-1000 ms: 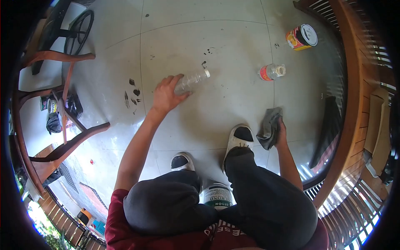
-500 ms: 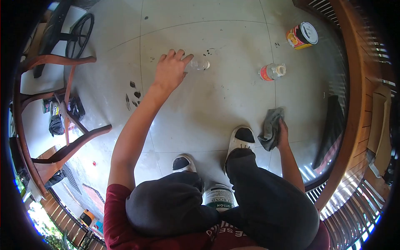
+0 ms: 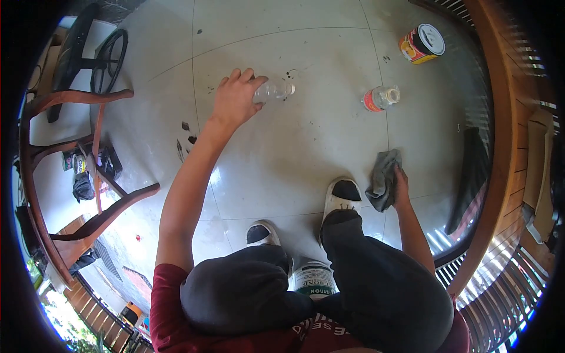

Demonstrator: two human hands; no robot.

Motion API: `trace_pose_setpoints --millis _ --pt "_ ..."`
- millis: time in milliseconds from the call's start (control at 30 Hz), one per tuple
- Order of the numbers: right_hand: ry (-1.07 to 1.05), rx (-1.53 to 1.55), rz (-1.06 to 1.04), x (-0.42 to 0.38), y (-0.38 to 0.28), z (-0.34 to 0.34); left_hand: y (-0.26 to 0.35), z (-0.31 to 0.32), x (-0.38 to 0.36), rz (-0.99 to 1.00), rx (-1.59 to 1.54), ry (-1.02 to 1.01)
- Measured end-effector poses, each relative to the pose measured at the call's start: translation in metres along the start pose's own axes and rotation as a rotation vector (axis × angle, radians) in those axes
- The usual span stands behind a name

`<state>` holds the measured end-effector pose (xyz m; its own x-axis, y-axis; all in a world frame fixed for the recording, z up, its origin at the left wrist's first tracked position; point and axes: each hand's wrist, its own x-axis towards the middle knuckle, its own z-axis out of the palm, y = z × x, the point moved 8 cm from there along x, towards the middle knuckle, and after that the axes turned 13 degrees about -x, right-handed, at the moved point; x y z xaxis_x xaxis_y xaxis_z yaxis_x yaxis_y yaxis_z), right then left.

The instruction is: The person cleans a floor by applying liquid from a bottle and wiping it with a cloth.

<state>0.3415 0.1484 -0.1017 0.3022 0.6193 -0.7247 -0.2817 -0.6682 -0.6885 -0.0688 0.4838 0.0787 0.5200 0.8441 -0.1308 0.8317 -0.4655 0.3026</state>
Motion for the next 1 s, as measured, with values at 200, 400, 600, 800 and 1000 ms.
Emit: trace_pose_setpoints --millis 200,400,600,800,1000 --pt "0.027 -0.039 0.004 0.001 0.001 -0.004 0.002 -0.003 0.019 0.056 0.020 0.050" --pt "0.052 -0.077 -0.003 0.002 0.004 -0.007 -0.011 -0.003 0.000 -0.026 -0.080 -0.015" --pt "0.019 -0.056 0.003 -0.002 0.002 -0.004 -0.032 0.017 -0.052 -0.052 -0.240 0.125" --pt "0.017 -0.037 -0.018 -0.002 0.000 -0.003 -0.033 0.027 -0.060 -0.068 -0.285 0.191" --pt "0.022 -0.043 -0.024 0.003 0.005 -0.007 -0.021 0.014 -0.019 0.065 -0.183 0.198"
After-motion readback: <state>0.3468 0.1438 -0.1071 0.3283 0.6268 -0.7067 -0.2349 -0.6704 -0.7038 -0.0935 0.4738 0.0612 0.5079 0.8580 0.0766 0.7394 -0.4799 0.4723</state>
